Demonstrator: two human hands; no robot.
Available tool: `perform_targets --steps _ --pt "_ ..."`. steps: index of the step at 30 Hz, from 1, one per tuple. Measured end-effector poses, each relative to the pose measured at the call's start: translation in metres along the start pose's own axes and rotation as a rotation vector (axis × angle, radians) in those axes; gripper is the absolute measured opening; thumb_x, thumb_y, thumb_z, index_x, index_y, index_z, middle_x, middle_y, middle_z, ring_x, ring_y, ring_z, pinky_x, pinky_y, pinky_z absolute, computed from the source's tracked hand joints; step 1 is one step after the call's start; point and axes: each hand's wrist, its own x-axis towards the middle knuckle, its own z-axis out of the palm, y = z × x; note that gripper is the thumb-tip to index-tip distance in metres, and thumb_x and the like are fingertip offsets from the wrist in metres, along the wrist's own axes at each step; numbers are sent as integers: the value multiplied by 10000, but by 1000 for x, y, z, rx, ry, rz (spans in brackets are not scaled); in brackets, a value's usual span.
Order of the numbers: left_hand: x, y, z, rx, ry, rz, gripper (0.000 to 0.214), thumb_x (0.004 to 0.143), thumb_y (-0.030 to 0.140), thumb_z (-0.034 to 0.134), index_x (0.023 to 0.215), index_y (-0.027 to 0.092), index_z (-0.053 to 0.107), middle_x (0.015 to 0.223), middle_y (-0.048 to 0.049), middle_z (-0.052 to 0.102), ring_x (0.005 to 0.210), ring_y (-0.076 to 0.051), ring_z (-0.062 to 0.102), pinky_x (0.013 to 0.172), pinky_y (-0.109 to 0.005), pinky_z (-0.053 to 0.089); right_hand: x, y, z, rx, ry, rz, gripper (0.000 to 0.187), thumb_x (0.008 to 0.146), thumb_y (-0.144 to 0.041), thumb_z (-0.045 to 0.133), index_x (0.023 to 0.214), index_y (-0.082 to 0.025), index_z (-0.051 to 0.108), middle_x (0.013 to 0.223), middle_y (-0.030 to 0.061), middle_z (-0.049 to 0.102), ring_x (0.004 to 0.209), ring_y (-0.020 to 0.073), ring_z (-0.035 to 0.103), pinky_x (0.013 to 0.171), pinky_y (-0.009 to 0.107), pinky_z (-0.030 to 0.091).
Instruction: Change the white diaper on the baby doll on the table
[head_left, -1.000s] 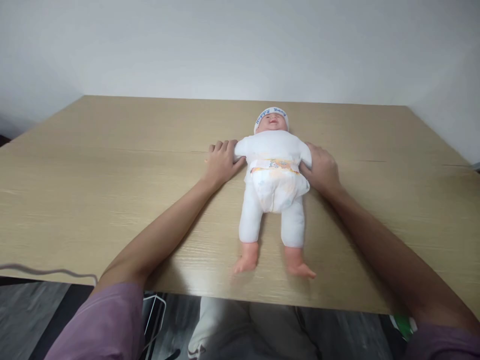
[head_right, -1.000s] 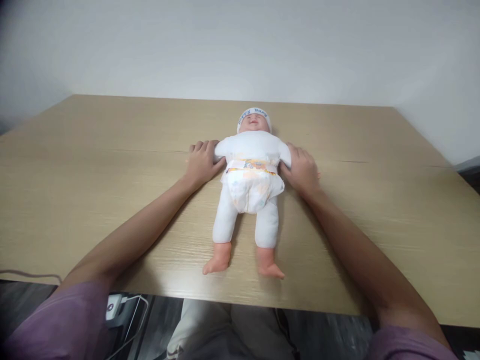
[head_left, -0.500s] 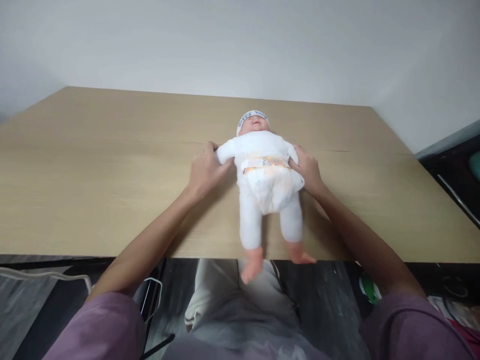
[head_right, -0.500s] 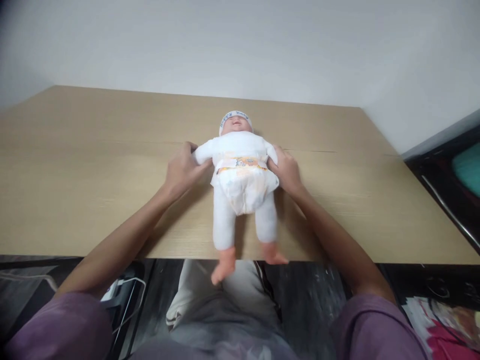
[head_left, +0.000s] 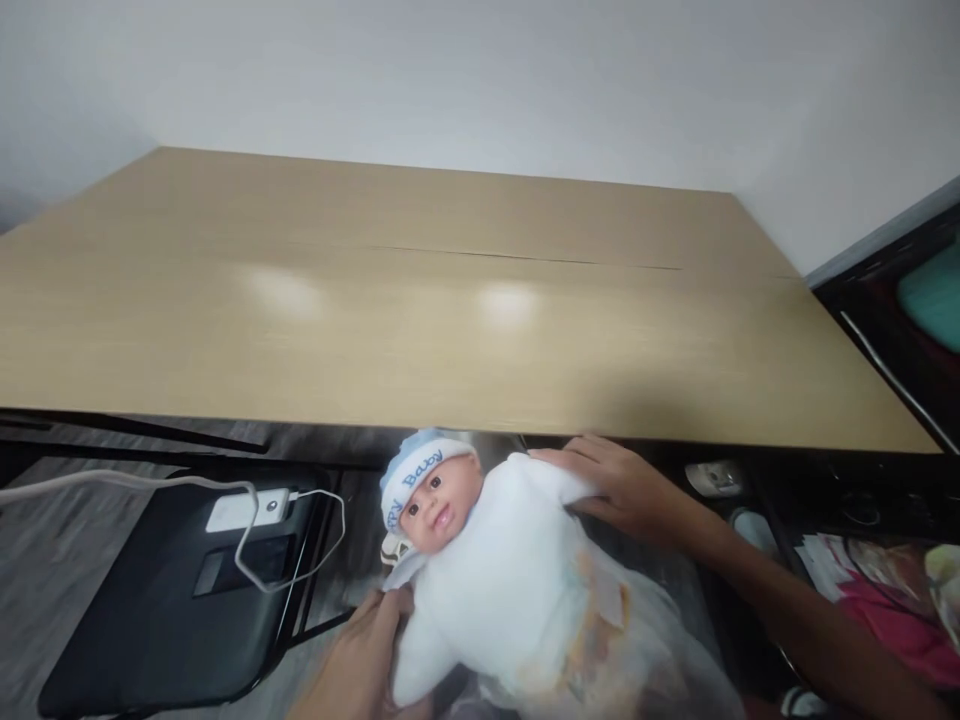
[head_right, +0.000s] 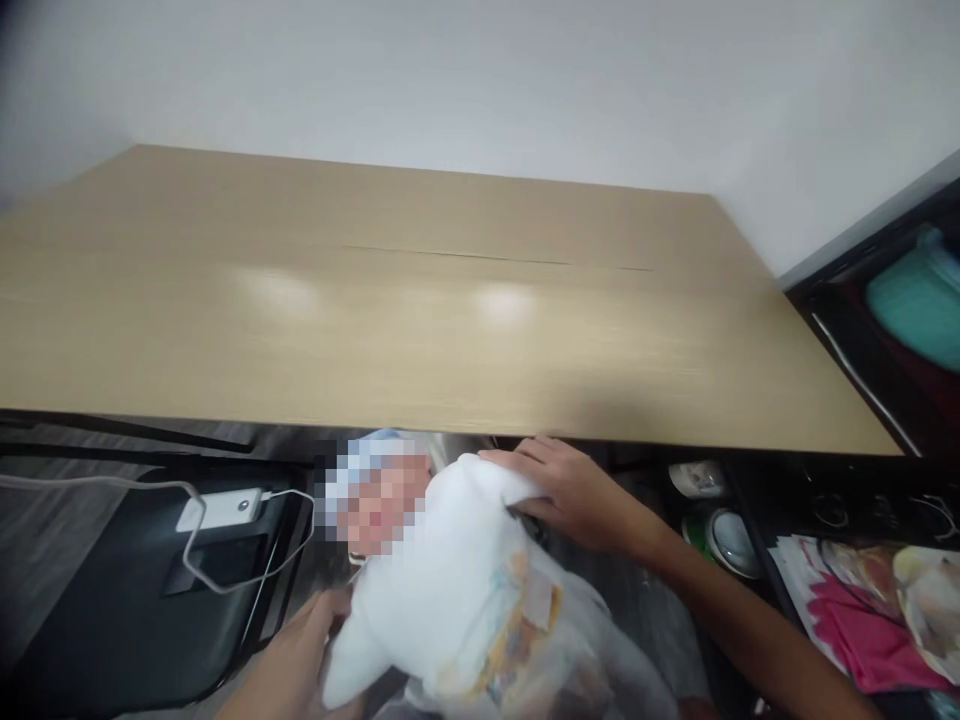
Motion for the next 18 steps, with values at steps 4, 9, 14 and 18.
perform_targets --steps 4,9,14,18 --pt "-21 -7 13 69 -126 -151 409 919 537 664 1204 248 616 1079 -119 795 984 -372 789 856 -464 586 6 2 71 -84 -165 39 578 1085 -214 566 1662 -190 574 1410 155 763 1297 331 702 1150 495 567" --pt "-32 -6 3 132 -176 -111 553 1013 669 587 1345 228 549 946 -87 791 969 -366 774 866 -432 559 6 8 84 -118 -292 47 573 1032 -170 611 1605 -187 631 1483 175 743 1344 338 691 1182 529 532" --pt "-20 8 -14 312 100 110 530 1029 720 592 1197 221 650 1050 -125 781 1013 -376 731 927 -501 549 -13 -37 24 64 95 -88 278 1133 -341 601 1346 -245 751 1326 111 793 1249 288 719 1118 492 568" --pt "23 49 -20 240 188 399 378 1131 581 526 1210 238 665 1255 -113 748 1174 -319 710 1022 -490 578 -31 -110 -15 363 376 -488 170 1179 -252 544 1148 -253 712 1012 26 786 938 148 759 856 285 610"
